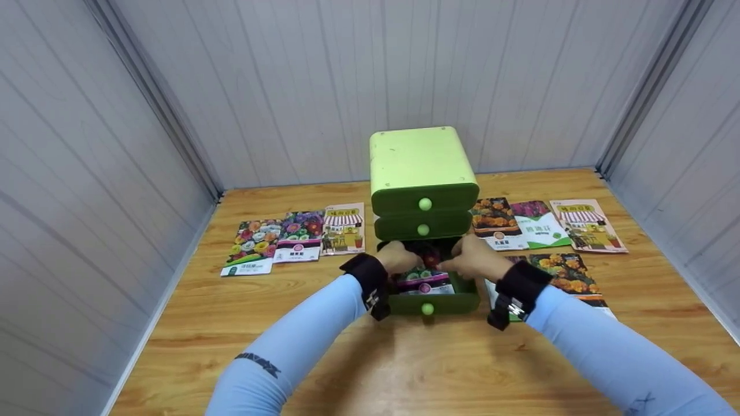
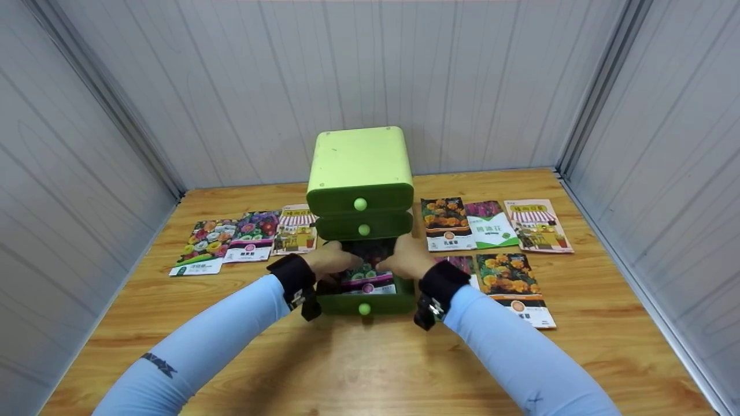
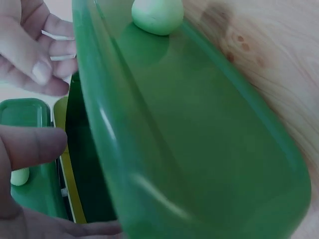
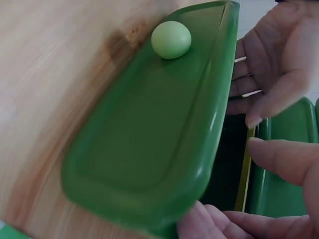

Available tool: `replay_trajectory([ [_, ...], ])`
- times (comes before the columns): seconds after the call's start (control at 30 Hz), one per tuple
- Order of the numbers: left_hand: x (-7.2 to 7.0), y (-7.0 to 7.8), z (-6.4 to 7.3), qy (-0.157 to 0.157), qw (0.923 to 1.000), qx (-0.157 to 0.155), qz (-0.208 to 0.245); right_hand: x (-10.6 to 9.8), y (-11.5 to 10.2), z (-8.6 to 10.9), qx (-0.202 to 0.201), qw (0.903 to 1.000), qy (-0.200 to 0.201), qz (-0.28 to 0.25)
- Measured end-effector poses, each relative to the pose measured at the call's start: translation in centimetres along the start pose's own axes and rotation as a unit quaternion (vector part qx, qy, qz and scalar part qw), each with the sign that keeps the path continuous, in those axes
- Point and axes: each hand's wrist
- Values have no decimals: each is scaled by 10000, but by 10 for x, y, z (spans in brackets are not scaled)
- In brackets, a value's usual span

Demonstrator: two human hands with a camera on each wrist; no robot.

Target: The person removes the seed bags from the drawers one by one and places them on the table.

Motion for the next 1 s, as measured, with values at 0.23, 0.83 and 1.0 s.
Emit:
replay_trajectory([
  [0.23, 4, 6, -9, 168, 9994, -232, -202, 17, -5, -18, 25, 9984, -306, 468],
  [0.83, 8, 8, -3, 381, 9991, -195, 51, 32, -11, -36, 485, 9899, -650, 1161],
  [1.0, 9, 5, 2, 586, 9982, -89, 82, 31, -13, -34, 706, 9902, -617, 1032],
])
Point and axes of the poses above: each hand's wrist, its own z-axis away from the middle knuckle, its own x-axis out of the palm, y = z × x, and after that the axes turned 6 degrees about -x, right-handed
